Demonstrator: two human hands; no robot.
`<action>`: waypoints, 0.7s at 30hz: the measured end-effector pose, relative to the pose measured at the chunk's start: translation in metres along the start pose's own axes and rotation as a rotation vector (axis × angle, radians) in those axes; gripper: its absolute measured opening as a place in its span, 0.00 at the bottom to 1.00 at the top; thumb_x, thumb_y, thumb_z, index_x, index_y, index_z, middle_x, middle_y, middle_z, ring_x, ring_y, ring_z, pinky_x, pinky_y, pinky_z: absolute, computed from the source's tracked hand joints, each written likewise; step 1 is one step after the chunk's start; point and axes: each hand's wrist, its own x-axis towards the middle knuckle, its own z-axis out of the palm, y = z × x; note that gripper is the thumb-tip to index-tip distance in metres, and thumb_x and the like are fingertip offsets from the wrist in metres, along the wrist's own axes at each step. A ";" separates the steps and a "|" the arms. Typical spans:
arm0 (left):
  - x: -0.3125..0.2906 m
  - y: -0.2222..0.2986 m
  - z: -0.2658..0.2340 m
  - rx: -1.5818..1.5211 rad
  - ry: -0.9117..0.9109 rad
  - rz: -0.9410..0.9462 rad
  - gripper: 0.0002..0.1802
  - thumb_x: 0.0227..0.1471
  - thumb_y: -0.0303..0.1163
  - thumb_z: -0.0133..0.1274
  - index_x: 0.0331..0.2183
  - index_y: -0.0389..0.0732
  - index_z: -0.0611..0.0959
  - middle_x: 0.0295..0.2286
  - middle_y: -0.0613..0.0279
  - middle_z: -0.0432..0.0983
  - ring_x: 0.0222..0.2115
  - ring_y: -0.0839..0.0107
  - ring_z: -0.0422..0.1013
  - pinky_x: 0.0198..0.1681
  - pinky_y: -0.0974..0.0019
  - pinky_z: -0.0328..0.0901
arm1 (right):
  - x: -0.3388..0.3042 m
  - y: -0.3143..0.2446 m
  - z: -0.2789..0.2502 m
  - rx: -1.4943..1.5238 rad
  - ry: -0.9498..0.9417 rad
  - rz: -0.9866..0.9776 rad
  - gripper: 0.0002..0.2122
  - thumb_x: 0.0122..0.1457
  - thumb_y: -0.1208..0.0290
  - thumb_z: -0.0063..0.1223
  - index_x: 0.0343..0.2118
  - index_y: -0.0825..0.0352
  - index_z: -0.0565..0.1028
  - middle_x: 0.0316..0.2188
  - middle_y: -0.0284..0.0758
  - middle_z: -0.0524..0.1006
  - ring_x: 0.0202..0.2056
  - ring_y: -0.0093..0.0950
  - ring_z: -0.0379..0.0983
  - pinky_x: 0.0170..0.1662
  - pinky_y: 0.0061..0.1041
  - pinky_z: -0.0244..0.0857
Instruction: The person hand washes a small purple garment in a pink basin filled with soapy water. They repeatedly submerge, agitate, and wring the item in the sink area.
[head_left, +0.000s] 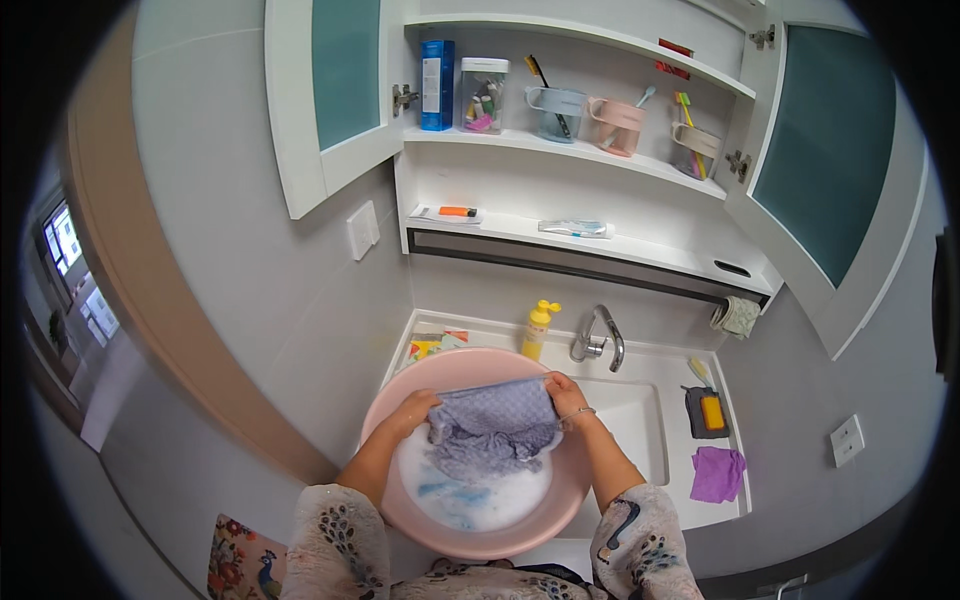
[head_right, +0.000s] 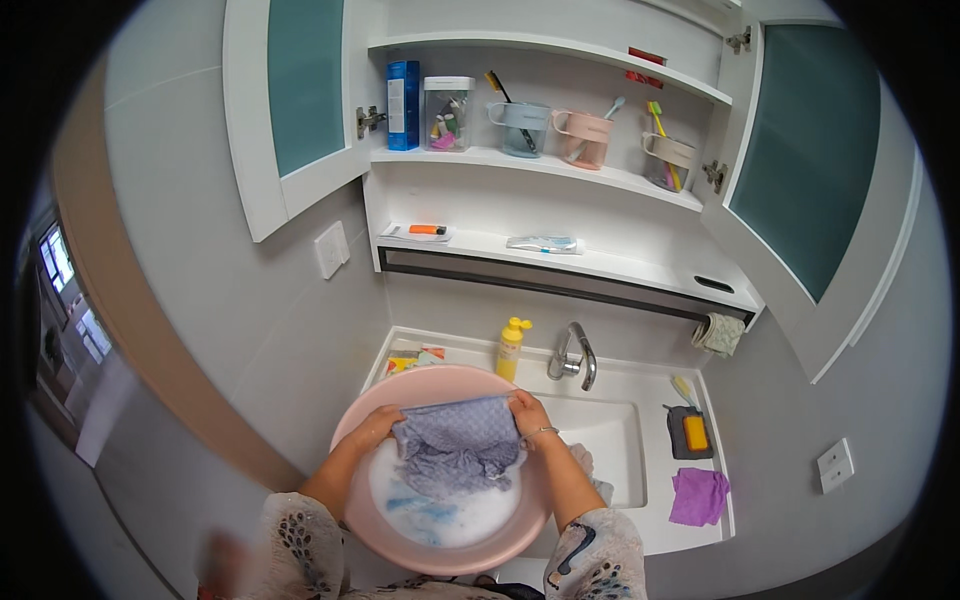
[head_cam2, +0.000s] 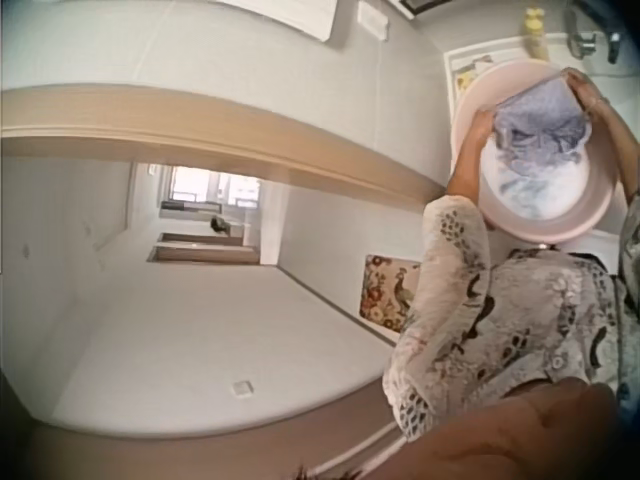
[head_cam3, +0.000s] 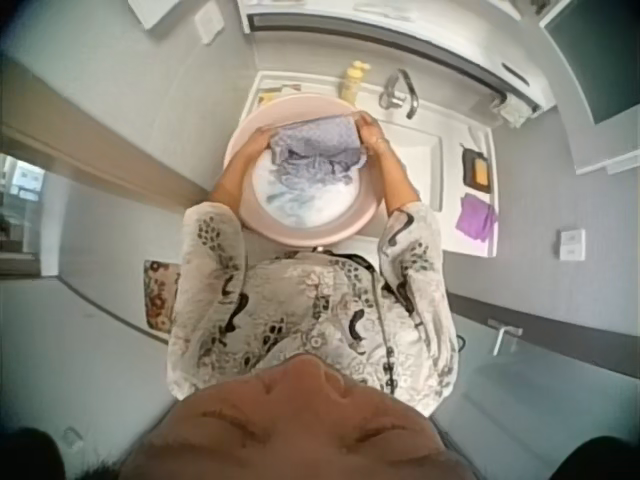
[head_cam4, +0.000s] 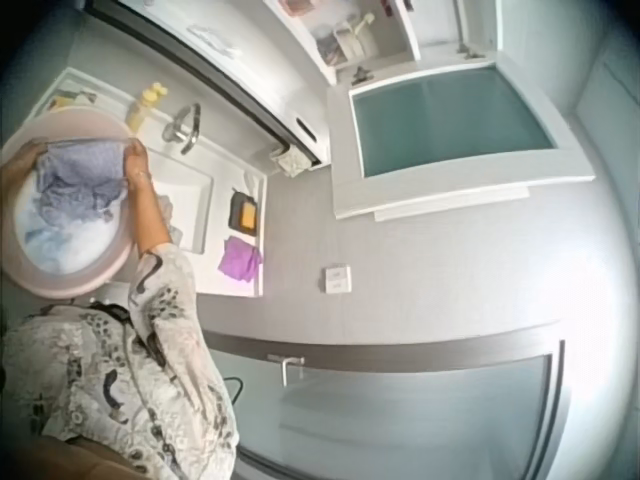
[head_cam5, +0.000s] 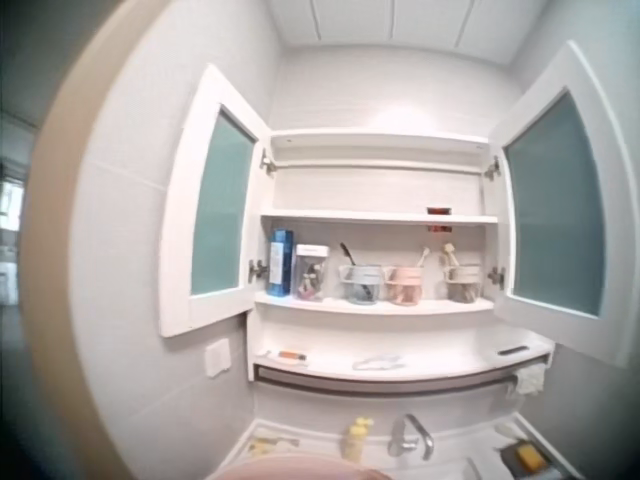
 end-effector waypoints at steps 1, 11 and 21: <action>0.004 -0.003 -0.001 -0.010 0.055 0.037 0.18 0.46 0.35 0.45 0.38 0.33 0.73 0.35 0.52 0.71 0.35 0.62 0.67 0.39 0.65 0.62 | 0.001 0.003 0.002 -0.058 0.046 -0.032 0.09 0.55 0.70 0.43 0.37 0.68 0.71 0.29 0.30 0.73 0.31 0.19 0.67 0.37 0.17 0.61; 0.014 -0.081 0.018 1.342 -0.365 -0.120 0.33 0.33 0.42 0.59 0.43 0.35 0.72 0.41 0.45 0.68 0.41 0.54 0.66 0.45 0.61 0.60 | -0.024 0.066 0.054 -1.306 -0.541 0.255 0.24 0.40 0.55 0.59 0.39 0.65 0.73 0.36 0.42 0.74 0.38 0.36 0.71 0.42 0.30 0.63; -0.013 -0.026 0.010 1.287 -0.565 -0.041 0.26 0.32 0.38 0.57 0.37 0.35 0.77 0.34 0.49 0.73 0.36 0.58 0.70 0.40 0.61 0.63 | -0.019 0.045 0.049 -1.421 -0.966 0.237 0.16 0.39 0.61 0.57 0.28 0.68 0.76 0.26 0.41 0.76 0.31 0.36 0.73 0.36 0.31 0.65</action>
